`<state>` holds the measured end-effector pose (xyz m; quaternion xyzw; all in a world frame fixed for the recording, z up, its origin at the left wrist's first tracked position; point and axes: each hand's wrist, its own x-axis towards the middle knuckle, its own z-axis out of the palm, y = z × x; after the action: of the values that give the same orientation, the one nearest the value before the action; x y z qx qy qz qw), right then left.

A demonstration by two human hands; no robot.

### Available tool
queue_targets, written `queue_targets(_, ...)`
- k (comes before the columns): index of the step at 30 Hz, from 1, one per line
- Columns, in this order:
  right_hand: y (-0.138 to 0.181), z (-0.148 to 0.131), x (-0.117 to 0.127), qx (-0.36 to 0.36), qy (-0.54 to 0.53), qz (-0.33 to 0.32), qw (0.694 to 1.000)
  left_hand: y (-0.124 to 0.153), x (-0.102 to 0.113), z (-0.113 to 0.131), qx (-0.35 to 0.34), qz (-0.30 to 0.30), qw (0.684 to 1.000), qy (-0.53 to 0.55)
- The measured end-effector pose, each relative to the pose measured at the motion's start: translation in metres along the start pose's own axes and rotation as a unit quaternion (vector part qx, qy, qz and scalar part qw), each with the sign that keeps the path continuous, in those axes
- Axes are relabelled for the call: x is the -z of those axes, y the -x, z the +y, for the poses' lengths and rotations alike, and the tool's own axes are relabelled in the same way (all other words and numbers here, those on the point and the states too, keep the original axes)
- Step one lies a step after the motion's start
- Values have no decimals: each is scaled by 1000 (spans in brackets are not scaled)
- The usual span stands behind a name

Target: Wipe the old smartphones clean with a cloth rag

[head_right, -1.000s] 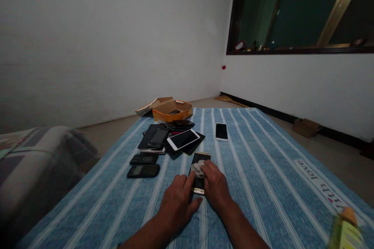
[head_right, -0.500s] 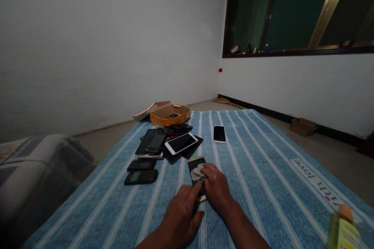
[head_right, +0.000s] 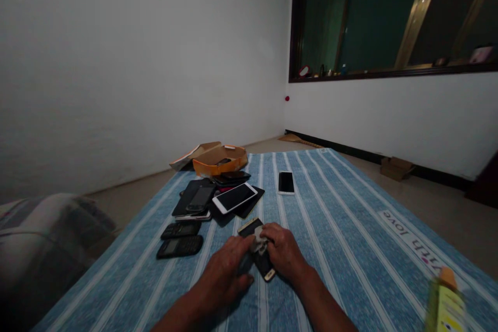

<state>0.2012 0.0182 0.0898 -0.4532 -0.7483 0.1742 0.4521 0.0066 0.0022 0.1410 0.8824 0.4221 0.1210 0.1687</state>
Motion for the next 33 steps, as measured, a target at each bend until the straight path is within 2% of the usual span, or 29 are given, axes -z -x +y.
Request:
queue_targets(4,-2,-3,-1,19,-10,-12,1000,-15,17,-19,-31,0,999,-15)
queue_targets(10,-3,-7,-4,26,-36,-42,998,-48,18,-43,-62,-110,991,-45)
queue_targets(16,-6,-15,-4,36,-47,-52,997,-65,23,-42,-99,-138,985,-33)
queue_targets(19,-6,-17,-4,30,-34,-50,998,-66,25,-40,-95,-151,984,-25)
queue_targets(27,-5,-15,-7,-1,-1,-57,998,-55,21,-45,-60,-120,991,-7)
queue_targets(33,-6,-20,-3,-26,51,-82,995,-35,21,-44,23,-76,997,1)
